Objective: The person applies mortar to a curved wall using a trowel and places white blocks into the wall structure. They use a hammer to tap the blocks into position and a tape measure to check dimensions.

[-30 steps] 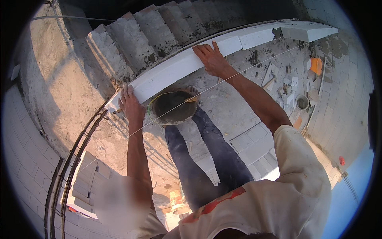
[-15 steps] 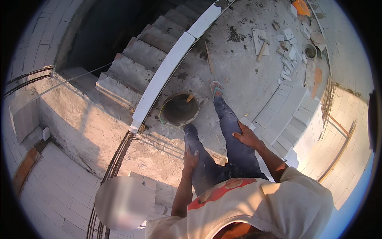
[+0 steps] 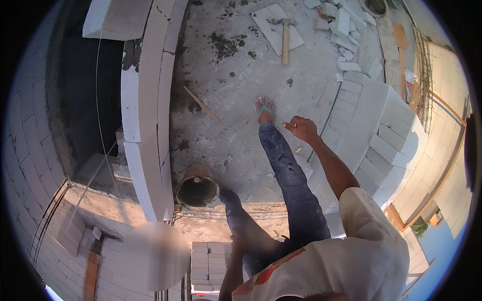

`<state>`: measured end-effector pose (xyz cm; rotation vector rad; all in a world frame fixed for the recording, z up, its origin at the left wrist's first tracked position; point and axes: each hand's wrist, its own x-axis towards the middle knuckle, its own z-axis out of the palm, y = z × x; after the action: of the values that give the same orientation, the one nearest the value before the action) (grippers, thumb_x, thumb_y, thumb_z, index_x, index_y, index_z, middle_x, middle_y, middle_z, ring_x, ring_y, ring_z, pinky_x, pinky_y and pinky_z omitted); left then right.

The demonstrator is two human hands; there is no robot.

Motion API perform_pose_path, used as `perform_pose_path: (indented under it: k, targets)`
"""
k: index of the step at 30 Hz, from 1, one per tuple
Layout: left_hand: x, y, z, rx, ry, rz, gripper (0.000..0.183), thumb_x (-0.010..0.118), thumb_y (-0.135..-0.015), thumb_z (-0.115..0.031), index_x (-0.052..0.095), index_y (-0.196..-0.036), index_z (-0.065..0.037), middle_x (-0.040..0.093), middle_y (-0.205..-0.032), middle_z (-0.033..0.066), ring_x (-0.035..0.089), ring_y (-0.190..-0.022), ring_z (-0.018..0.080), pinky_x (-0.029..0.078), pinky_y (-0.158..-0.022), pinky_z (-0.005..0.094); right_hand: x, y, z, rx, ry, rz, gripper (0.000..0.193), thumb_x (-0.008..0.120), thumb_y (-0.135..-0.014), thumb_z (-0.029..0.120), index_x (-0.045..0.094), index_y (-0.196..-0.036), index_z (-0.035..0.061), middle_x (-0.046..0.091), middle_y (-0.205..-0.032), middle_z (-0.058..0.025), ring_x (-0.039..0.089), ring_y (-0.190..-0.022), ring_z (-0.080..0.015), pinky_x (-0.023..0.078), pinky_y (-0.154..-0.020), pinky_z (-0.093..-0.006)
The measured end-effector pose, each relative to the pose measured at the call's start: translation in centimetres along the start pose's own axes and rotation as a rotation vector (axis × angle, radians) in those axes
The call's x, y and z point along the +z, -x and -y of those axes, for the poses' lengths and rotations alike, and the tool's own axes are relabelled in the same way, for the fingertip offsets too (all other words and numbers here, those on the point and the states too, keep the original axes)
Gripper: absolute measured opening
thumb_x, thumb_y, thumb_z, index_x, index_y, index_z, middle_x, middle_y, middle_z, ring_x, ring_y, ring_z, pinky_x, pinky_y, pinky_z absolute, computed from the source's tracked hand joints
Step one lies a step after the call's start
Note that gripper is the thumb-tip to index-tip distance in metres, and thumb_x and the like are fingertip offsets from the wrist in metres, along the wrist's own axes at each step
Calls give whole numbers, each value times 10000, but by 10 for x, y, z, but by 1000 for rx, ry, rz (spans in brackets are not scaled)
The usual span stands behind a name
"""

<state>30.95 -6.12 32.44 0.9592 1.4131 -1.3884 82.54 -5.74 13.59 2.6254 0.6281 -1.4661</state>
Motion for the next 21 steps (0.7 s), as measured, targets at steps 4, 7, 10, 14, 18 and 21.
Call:
perform_pose_path:
  k: [4, 7, 10, 14, 18, 21]
  targets:
    - [36, 7, -39, -98, -142, 36, 1135, 721, -893, -566, 112, -1640, 33, 428, -1452, 416, 529, -1321, 540, 467, -1087, 568, -33, -192, -42, 50, -330, -142, 621, 778, -896, 515, 622, -1314, 84, 759, -1079, -186, 721, -1098, -347, 557, -950, -433]
    - [36, 38, -72, -159, -144, 9, 1096, 718, -893, -579, 165, -1646, -7, 463, -1442, 375, 539, -1308, 536, 475, -1069, 571, -51, -306, -51, 21, -318, -272, 979, 836, -846, 487, 360, -1543, -11, 631, -1358, -299, 637, -1258, -399, 501, -1070, -449]
    - [12, 59, -109, -208, -84, -2, 1071, 730, -882, -583, 209, -1646, -42, 470, -1450, 340, 541, -1307, 533, 482, -1066, 574, -49, -398, -76, -30, -159, -480, 1175, 852, -797, 562, 274, -1520, -163, 579, -1393, -331, 596, -1312, -410, 486, -1085, -458]
    - [17, 77, -144, -296, 1, 11, 1067, 747, -863, -598, 255, -1632, -46, 470, -1447, 329, 542, -1308, 535, 487, -1067, 578, -40, -466, -70, -40, -90, -432, 1083, 844, -787, 590, 380, -1430, -147, 620, -1316, -301, 665, -1180, -423, 542, -992, -472]
    - [-3, 80, -175, -288, 103, 44, 1094, 758, -848, -612, 255, -1629, -34, 438, -1490, 341, 498, -1360, 528, 455, -1113, 570, -60, -493, -83, 59, -2, -385, 672, 751, -874, 404, 511, -1272, -82, 684, -1148, -239, 707, -1071, -386, 575, -914, -473]
    - [-20, 88, -190, -231, 181, -63, 1101, 762, -842, -616, 269, -1619, -10, 417, -1519, 347, 450, -1413, 505, 418, -1159, 547, -90, -465, -85, 249, -308, -287, 361, 697, -902, 301, 581, -1053, -5, 605, -856, -104, 616, -758, -261, 515, -677, -400]
